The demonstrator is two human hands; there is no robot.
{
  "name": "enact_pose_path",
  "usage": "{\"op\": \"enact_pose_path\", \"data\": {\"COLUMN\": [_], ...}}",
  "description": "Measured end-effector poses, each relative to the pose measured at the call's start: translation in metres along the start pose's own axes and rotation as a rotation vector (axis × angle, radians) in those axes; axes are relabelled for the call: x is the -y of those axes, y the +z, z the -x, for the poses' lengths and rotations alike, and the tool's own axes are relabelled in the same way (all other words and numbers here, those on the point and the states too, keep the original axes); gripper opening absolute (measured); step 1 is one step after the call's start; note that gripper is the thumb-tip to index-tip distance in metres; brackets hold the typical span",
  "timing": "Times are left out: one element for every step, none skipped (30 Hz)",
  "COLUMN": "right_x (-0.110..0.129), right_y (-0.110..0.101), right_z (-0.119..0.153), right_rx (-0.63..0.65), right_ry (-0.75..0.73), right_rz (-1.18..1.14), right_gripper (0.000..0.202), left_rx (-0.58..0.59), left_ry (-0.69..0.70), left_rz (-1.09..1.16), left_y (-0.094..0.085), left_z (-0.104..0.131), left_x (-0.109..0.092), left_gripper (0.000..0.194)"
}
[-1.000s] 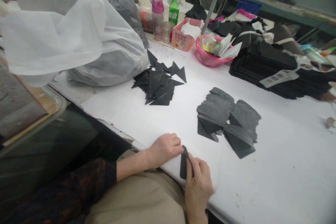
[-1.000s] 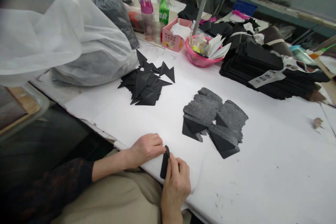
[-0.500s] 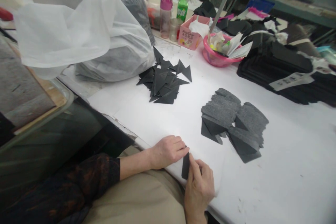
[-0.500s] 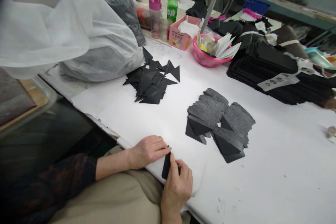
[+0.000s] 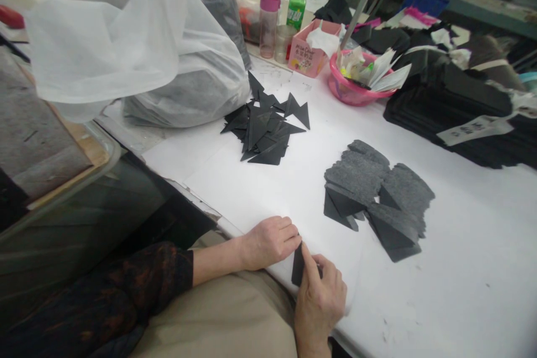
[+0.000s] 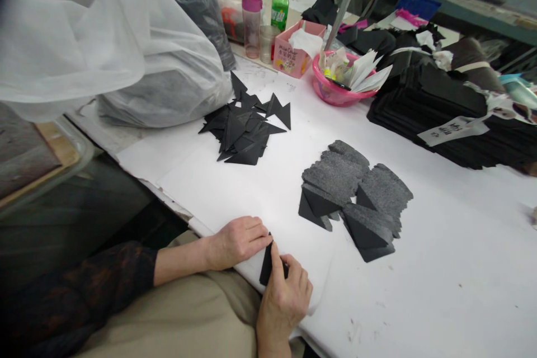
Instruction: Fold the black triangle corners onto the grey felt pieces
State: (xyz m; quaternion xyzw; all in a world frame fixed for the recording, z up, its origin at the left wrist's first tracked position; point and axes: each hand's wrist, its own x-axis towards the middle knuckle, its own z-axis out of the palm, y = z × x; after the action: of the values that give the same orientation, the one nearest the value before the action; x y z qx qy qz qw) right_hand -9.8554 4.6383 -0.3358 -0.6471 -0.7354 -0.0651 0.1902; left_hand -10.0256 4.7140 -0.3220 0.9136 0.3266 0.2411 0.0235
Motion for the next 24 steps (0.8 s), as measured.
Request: {"op": "enact_pose_path", "data": {"right_x": [0.0, 0.0, 0.0, 0.0, 0.0, 0.0, 0.0, 0.0, 0.0, 0.0, 0.0, 0.0, 0.001, 0.001, 0.001, 0.001, 0.001, 0.001, 0.001, 0.001, 0.001, 0.002, 0.003, 0.004], "right_y": [0.0, 0.0, 0.0, 0.0, 0.0, 0.0, -0.001, -0.001, -0.001, -0.002, -0.002, -0.002, -0.002, -0.002, -0.002, -0.002, -0.001, -0.001, -0.001, -0.001, -0.001, -0.001, -0.001, -0.001], "right_z": [0.0, 0.0, 0.0, 0.0, 0.0, 0.0, 0.0, 0.0, 0.0, 0.0, 0.0, -0.001, -0.001, -0.001, -0.002, -0.002, -0.002, -0.002, -0.003, -0.003, -0.003, -0.004, -0.004, -0.005], "right_rx": [0.004, 0.006, 0.006, 0.008, 0.013, 0.019, 0.026, 0.031, 0.036, 0.04, 0.042, 0.043, 0.044, 0.045, 0.045, 0.045, 0.047, 0.05, 0.052, 0.05, 0.047, 0.037, 0.026, 0.015], "right_ry": [-0.001, -0.001, -0.001, 0.002, 0.006, 0.009, 0.013, 0.014, 0.017, 0.017, 0.017, 0.017, 0.018, 0.019, 0.019, 0.021, 0.023, 0.025, 0.026, 0.028, 0.03, 0.031, 0.03, 0.031], "right_rz": [0.005, 0.007, 0.007, 0.004, 0.0, -0.004, -0.009, -0.013, -0.016, -0.02, -0.023, -0.025, -0.026, -0.027, -0.026, -0.025, -0.022, -0.019, -0.016, -0.014, -0.012, -0.012, -0.011, -0.01], "right_gripper": [0.033, 0.033, 0.033, 0.033, 0.032, 0.032, 0.032, 0.032, 0.032, 0.032, 0.032, 0.032, 0.032, 0.032, 0.032, 0.031, 0.031, 0.031, 0.031, 0.031, 0.03, 0.03, 0.03, 0.029], "left_rx": [0.002, 0.003, 0.006, 0.008, 0.011, 0.014, 0.016, 0.017, 0.016, 0.013, 0.011, 0.01, 0.012, 0.014, 0.019, 0.029, 0.043, 0.058, 0.076, 0.093, 0.11, 0.121, 0.128, 0.137], "left_ry": [0.001, 0.0, -0.001, -0.003, -0.004, -0.005, -0.006, -0.007, -0.009, -0.011, -0.013, -0.013, -0.014, -0.015, -0.016, -0.016, -0.015, -0.014, -0.008, 0.007, 0.031, 0.062, 0.101, 0.141], "left_rz": [-0.002, -0.004, -0.005, -0.006, -0.007, -0.007, -0.009, -0.011, -0.015, -0.021, -0.027, -0.033, -0.039, -0.045, -0.05, -0.053, -0.056, -0.059, -0.059, -0.058, -0.054, -0.048, -0.04, -0.031], "left_y": [0.0, 0.001, 0.001, 0.001, 0.001, 0.002, 0.002, 0.002, 0.002, 0.002, 0.002, 0.002, 0.002, 0.002, 0.001, 0.001, 0.001, 0.0, -0.001, -0.001, -0.002, -0.003, -0.004, -0.005], "left_z": [0.0, 0.0, 0.001, 0.001, 0.001, 0.001, 0.001, 0.001, 0.001, 0.001, 0.001, 0.001, 0.001, 0.001, 0.001, 0.001, 0.001, 0.001, 0.001, 0.002, 0.002, 0.003, 0.003, 0.003], "left_x": [0.0, 0.0, 0.0, 0.0, 0.0, 0.0, 0.0, 0.0, 0.0, -0.001, -0.001, -0.002, -0.002, -0.003, -0.004, -0.005, -0.005, -0.005, -0.004, -0.003, -0.001, 0.001, 0.004, 0.007], "left_gripper": [0.016, 0.016, 0.016, 0.015, 0.015, 0.015, 0.015, 0.016, 0.016, 0.017, 0.017, 0.017, 0.017, 0.016, 0.016, 0.015, 0.015, 0.015, 0.015, 0.015, 0.015, 0.015, 0.016, 0.017]}}
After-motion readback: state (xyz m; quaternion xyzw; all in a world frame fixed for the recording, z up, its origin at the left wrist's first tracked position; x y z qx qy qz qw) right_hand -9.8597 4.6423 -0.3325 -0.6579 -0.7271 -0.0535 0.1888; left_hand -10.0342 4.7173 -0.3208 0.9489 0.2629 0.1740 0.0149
